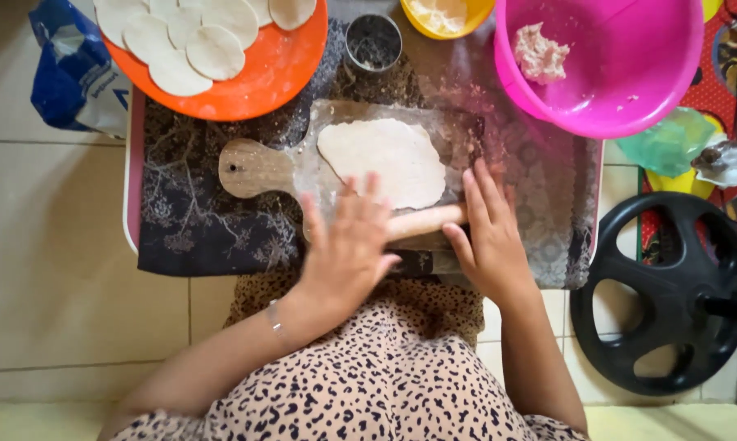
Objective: Rolling out small pieces of dough and cutting them into uniform circles using a circular mold.
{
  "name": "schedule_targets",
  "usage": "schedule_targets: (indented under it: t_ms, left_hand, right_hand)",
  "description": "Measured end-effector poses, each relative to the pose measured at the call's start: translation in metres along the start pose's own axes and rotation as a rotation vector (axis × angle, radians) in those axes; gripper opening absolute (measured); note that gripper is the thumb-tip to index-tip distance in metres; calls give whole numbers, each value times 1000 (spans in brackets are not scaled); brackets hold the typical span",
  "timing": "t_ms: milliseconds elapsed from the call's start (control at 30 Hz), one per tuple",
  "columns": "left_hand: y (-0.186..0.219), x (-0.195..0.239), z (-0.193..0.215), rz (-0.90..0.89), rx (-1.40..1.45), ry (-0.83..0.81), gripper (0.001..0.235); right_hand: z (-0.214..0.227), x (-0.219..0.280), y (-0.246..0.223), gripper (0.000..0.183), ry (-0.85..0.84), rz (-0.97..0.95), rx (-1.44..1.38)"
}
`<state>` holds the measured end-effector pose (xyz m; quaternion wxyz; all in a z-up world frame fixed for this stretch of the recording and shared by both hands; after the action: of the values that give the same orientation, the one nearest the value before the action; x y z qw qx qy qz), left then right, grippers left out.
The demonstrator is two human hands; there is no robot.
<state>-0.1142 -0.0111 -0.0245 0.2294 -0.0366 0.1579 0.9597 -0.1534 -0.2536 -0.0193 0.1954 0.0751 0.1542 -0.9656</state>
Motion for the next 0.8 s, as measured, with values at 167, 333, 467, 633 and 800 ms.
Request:
schedule_targets:
  t_ms: [167, 333, 467, 633, 800]
  left_hand:
    - [-27, -5, 24, -27, 42, 197, 52]
    - [-57, -40, 31, -107, 106, 228, 44]
    - [-71, -65, 14, -98, 145, 185, 44]
    - [-72, -70, -6, -40, 132, 99, 51]
    - [-62, -94, 21, 118, -87, -340, 81]
  right_hand:
    - [14, -8, -17, 53, 129, 46, -107]
    - [19, -34, -13, 37, 208, 88, -171]
    - [19, -59, 1, 33, 201, 129, -158]
    - [11, -66, -1, 36, 147, 80, -144]
    - [7, -88, 2, 70, -119, -159, -16]
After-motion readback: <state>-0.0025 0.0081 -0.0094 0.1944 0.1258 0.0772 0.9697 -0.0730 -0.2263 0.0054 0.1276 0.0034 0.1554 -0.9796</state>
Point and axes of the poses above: each hand's wrist, its own x-axis away from the middle knuckle, its own z-axis out of the back of the hand, y = z × x, the point moved 1 cm from there along -x, towards the middle knuckle, and after that the axes turned 14 degrees about z, right-handed, at the moved point
